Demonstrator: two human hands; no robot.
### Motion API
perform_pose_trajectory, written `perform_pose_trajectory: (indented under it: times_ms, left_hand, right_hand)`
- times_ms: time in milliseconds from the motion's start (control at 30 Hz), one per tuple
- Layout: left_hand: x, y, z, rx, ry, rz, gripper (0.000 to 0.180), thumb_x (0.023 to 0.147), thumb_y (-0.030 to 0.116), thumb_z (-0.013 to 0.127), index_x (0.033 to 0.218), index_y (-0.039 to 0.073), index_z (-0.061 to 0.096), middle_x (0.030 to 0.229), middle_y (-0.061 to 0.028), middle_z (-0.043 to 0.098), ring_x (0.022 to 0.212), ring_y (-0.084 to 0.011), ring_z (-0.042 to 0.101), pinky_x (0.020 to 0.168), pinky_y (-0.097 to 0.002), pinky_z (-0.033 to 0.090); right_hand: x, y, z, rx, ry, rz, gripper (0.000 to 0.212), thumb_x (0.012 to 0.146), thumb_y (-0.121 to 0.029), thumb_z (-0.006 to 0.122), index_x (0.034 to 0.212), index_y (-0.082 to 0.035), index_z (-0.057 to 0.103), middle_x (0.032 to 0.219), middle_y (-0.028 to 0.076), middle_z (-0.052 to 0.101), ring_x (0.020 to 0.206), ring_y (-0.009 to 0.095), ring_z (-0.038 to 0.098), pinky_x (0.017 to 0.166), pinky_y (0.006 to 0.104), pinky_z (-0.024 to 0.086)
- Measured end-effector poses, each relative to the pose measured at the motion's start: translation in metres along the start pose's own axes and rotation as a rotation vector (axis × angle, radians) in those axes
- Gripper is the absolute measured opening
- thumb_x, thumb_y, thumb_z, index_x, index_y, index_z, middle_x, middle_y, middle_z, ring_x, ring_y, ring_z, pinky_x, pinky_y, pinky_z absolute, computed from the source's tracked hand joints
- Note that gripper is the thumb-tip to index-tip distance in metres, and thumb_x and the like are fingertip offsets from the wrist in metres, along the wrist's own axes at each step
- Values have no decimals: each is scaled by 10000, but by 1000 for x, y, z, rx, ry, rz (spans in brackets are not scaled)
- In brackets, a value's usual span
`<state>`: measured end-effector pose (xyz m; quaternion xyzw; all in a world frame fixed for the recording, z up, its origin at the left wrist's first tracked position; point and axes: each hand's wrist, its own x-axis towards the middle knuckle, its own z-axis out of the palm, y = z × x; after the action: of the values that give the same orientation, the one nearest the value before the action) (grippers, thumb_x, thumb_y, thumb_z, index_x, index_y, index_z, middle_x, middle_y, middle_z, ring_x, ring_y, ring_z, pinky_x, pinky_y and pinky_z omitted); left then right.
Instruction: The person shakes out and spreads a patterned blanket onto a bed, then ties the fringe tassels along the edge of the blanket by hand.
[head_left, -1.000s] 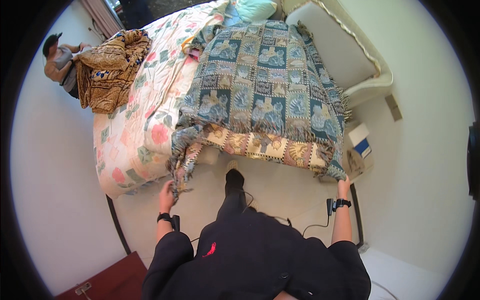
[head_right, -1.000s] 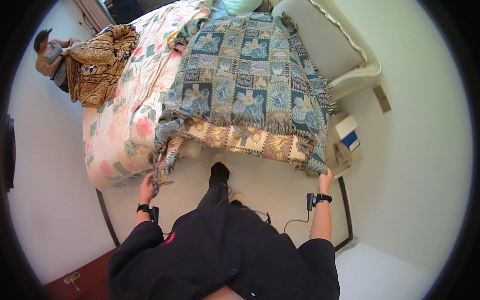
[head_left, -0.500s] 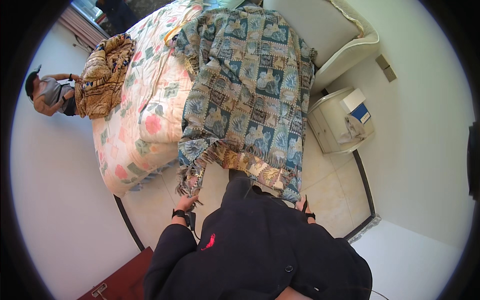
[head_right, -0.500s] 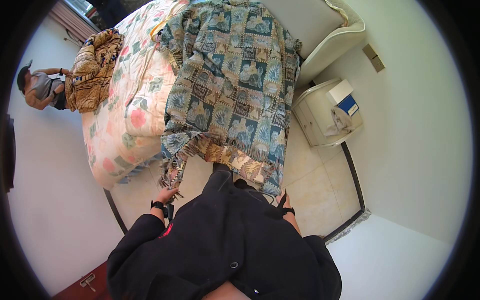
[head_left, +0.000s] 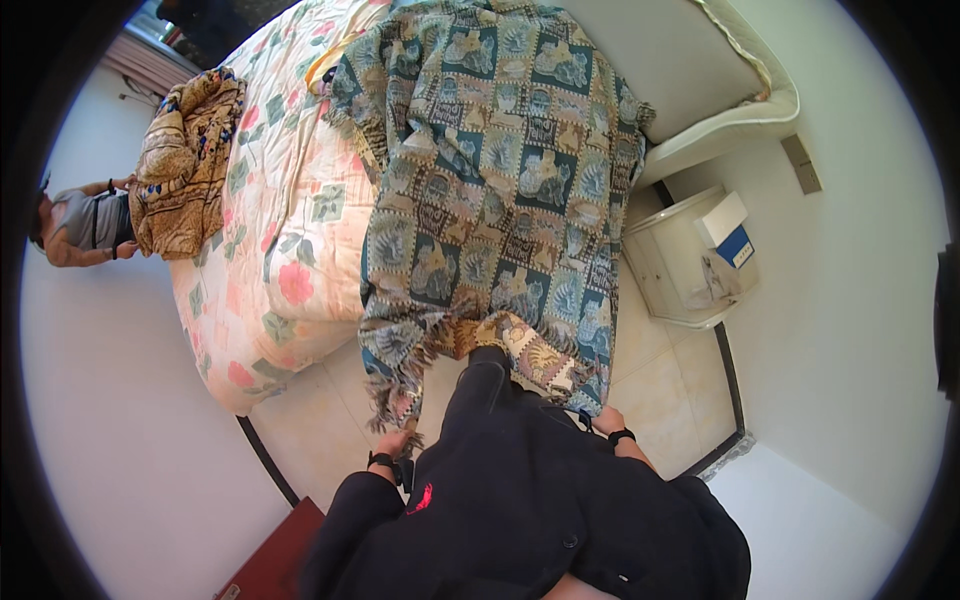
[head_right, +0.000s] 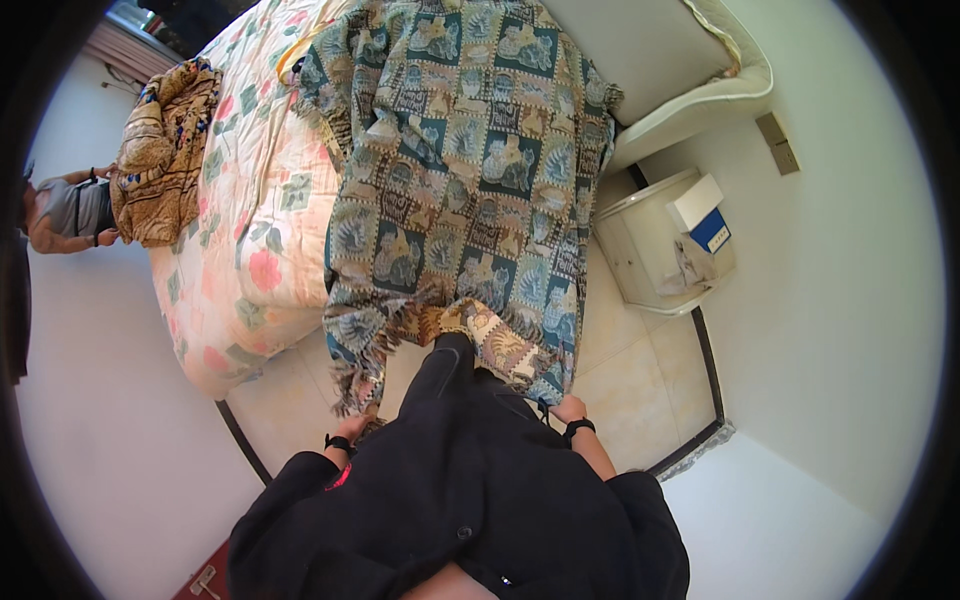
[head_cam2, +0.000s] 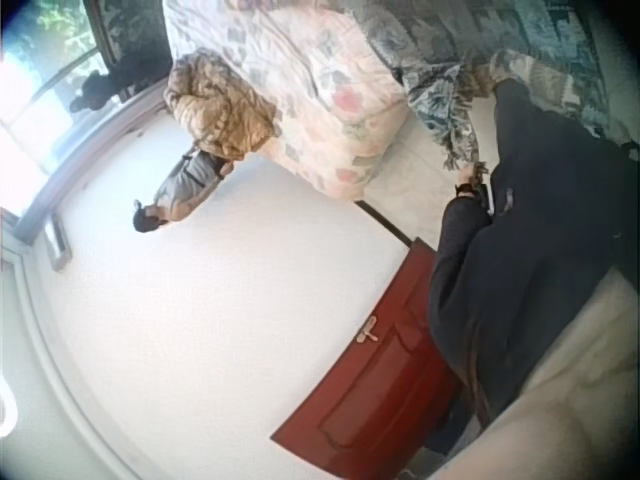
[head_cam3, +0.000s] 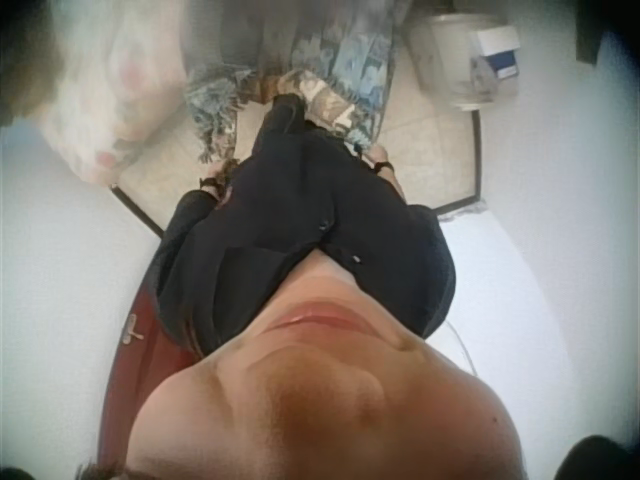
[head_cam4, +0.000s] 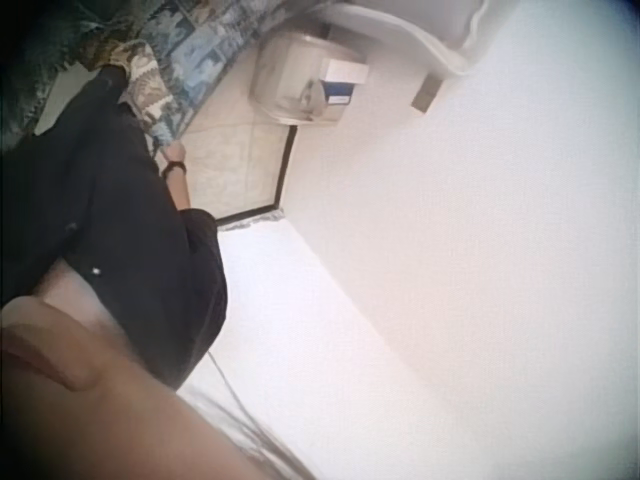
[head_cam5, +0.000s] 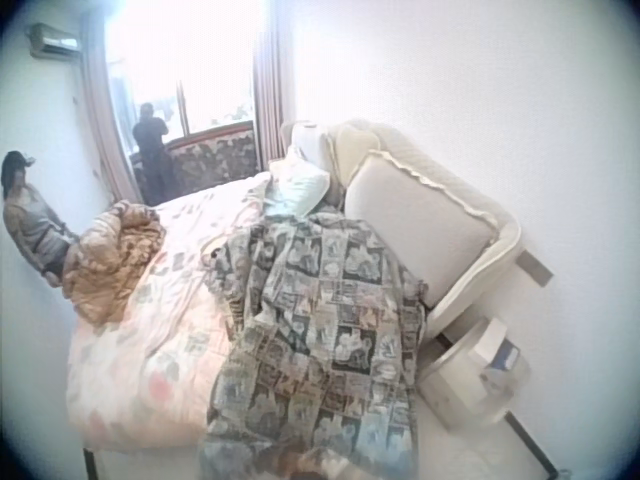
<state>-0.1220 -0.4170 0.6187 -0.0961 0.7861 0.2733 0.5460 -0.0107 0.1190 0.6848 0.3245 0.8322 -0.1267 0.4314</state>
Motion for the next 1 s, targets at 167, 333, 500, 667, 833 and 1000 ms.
perform_pose_trajectory:
  times_ms: [167,333,500,667,833,1000]
  left_hand:
    - [68,10,-40,-80,-142,-114,560,700,488,520,977,12,625,1044,-218,593,1016,-341,547,824,-390,418]
    - [202,169,-121,347,-427,47,347,717,365,615,925,93,669,945,-108,642,861,-256,599,682,-395,470]
    - [196,299,-200,451,121,317,323,699,343,587,871,80,660,921,-176,629,880,-343,588,764,-403,468]
    - [185,397,-228,0,151,523,494,761,449,503,924,-1,623,944,-223,607,923,-369,559,788,-407,433]
    - [174,426,-212,-175,151,421,459,765,465,575,834,18,654,744,-148,630,738,-247,603,704,-338,444]
    - [143,499,-276,-363,520,511,532,803,473,537,606,-21,549,509,-167,507,493,-331,483,528,-401,403]
  right_hand:
    - [72,-84,-97,556,-200,-44,261,692,-228,651,884,-53,626,681,92,617,489,212,607,452,306,513]
    - [201,-210,-329,1374,168,-329,142,774,-200,564,876,-101,559,624,-3,505,458,124,463,401,278,380]
    - [-4,-379,-534,1354,327,-1000,256,762,-64,587,997,27,536,895,55,600,795,132,577,715,245,460]
    - [24,-356,-526,948,816,-1055,422,795,-190,618,1117,58,501,1055,122,566,950,189,543,829,289,427]
    - [145,-381,-484,1281,377,-616,749,793,-363,644,1263,134,338,1279,222,420,1205,268,396,992,345,291]
    - [168,-451,-538,1261,-56,-818,588,800,-305,644,1188,90,447,1186,145,514,1090,210,491,912,313,372]
